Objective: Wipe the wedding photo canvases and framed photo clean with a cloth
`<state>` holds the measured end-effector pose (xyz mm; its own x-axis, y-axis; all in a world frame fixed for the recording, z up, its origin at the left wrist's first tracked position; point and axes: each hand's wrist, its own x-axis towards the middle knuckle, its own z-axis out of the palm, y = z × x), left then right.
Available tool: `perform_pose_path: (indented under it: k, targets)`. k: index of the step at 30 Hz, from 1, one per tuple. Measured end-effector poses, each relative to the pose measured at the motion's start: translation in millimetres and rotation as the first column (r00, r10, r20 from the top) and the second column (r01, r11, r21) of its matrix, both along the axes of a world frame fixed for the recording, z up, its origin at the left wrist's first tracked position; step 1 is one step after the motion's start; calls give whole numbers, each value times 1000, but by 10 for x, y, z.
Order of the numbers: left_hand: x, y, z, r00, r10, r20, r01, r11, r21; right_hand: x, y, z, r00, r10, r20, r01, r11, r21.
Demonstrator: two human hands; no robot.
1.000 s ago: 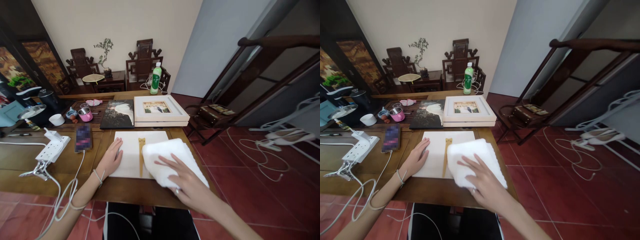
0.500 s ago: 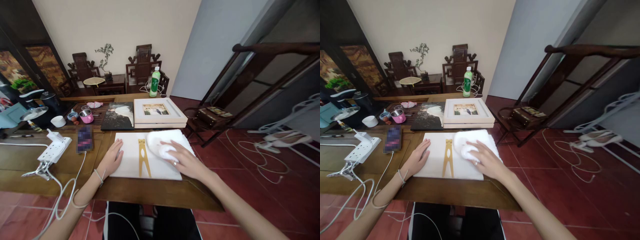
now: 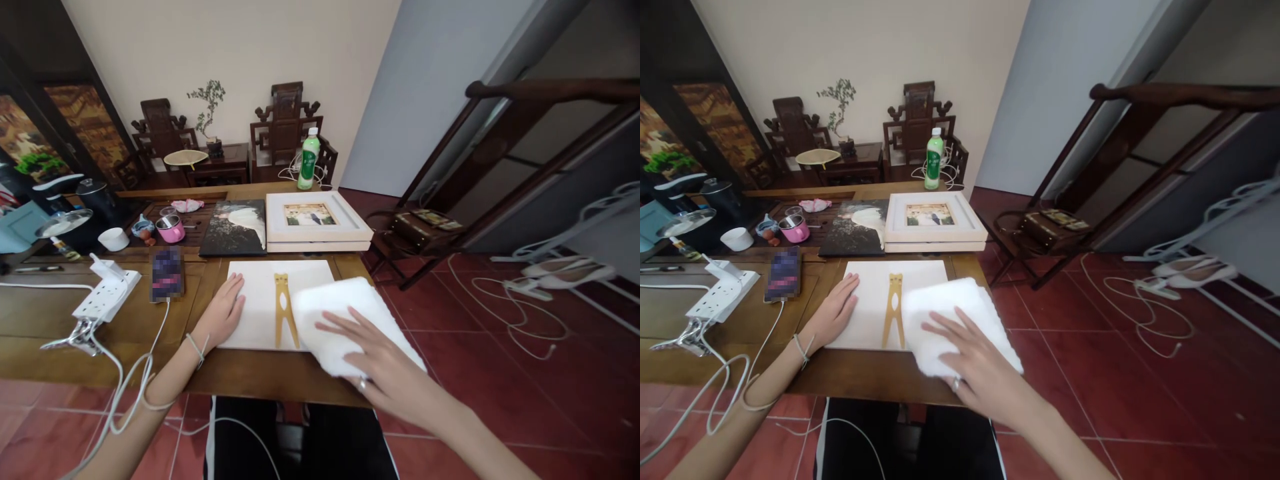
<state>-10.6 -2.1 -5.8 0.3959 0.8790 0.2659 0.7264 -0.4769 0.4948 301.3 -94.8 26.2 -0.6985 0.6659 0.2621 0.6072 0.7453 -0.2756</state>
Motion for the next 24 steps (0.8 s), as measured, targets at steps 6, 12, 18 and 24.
perform_pose_path:
  k: [6,12,18,24]
  targets:
    - [-14,16,-26,1000,-2,-13,2,1000,17,64,-219,61,999,46,26,-45,998,-36]
    - [-25,16,-20,1000,-10,-18,10,1000,10,41,241,8,994,-63,-87,59,997,-41]
    - [-17,12,-21,1000,-2,-2,2,1000,-4,-73,855,-89,992,-110,-67,109,994,-27]
    - [-18,14,-25,1000,3,-2,-3,1000,-10,-125,1007,-28,993,-119,9,119,992,-42]
